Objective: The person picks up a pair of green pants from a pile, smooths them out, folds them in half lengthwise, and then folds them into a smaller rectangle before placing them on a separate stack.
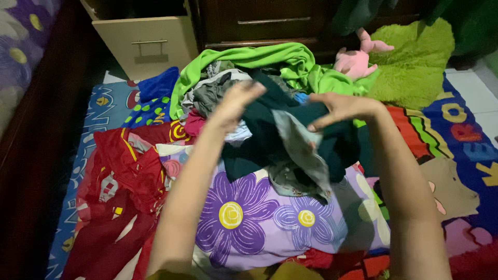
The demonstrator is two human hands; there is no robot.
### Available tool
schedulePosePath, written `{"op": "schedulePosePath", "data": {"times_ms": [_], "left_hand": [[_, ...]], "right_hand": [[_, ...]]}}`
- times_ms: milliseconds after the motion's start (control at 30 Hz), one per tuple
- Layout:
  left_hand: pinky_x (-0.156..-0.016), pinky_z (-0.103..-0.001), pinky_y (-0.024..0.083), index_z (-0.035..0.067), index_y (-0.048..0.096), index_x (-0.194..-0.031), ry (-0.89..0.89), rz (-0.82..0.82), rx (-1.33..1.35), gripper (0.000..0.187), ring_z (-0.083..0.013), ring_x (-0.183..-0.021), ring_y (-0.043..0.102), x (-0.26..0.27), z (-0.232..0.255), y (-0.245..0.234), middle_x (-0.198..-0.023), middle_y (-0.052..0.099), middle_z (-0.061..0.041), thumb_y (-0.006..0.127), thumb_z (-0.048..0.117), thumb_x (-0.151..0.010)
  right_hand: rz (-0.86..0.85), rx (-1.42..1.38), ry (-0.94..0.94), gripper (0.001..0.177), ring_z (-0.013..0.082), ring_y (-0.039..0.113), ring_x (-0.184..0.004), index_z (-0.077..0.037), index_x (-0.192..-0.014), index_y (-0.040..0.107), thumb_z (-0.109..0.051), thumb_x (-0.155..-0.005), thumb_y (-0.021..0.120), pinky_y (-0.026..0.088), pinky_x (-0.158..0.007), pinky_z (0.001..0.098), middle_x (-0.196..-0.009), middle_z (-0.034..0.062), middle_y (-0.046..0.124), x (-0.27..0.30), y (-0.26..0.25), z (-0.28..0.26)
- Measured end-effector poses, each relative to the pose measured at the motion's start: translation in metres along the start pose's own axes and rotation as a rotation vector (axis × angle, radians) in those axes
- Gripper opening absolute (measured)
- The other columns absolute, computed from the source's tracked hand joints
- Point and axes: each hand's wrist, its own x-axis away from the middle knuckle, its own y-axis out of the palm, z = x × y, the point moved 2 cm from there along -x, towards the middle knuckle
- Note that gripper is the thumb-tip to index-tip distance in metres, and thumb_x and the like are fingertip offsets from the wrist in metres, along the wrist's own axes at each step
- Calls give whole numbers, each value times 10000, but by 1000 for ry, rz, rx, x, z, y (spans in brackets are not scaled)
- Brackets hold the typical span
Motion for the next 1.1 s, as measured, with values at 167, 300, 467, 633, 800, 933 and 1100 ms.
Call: {"op": "schedulePosePath", "data": {"times_ms": [167, 300, 467, 633, 800, 933, 1100], "left_hand": [[-930, -398, 546, 34, 566, -1342, 197, -19, 546, 421, -204, -1039, 677, 41, 52, -38, -1173, 683, -70, 723, 242, -1011], [-951, -386, 570, 120, 567, -1299, 272, 128, 561, 373, -172, -1077, 695, 77, 92, -35, -1176, 696, -18, 662, 161, -941], [-1039, -371, 537, 55, 548, -1338, 507, -65, 661, 250, -196, -1124, 669, 123, 125, -19, -1195, 677, -70, 646, 137, -1124], [-982, -367, 567, 62, 544, -1320, 484, -34, 757, 294, -212, -1060, 691, 109, 113, -10, -1188, 686, -84, 644, 164, -1063], [-749, -342, 535, 31, 518, -1348, 325, 264, 101, 471, -193, -888, 639, 27, 0, -39, -1033, 640, -75, 748, 235, -991], [-983, -453, 460, -100, 418, -1443, 320, 66, -885, 1099, -387, -1197, 545, 45, -118, -41, -1319, 533, -290, 929, 585, -753], [-894, -482, 451, 102, 604, -1342, -119, 140, -1359, 1101, -399, -1101, 554, 90, -125, -9, -1214, 600, -217, 825, 766, -492]], "right_hand": [[-225, -273, 300, 725, 242, 625, -1246, -72, -1378, 618, -416, -754, 755, 477, -1083, 404, -1384, 135, 652, 47, 70, 120], [253, -1079, 417, 732, 274, 545, -1233, -10, -1486, 526, -272, -824, 695, 416, -1046, 447, -1408, 165, 576, 102, 43, 117], [551, -742, -494, 609, 248, 586, -1212, -63, -1473, 531, -275, -916, 656, 482, -1049, 363, -1347, 99, 598, 133, -50, 1], [600, -551, -545, 452, 181, 606, -1077, -112, -1359, 578, -251, -931, 532, 525, -905, 301, -1221, 40, 609, 118, -61, -23], [509, -338, 136, 389, 236, 590, -1091, -6, -1219, 646, -276, -977, 506, 455, -953, 346, -1214, 136, 638, 82, 15, 69], [372, -110, 428, 506, 344, 627, -1083, -34, -1173, 671, -497, -1038, 517, 477, -976, 429, -1155, 207, 682, 66, 100, 75], [417, -99, 321, 576, 360, 483, -1285, -154, -1257, 685, -557, -847, 669, 362, -1027, 529, -1368, 157, 579, 67, 149, -13]]}}
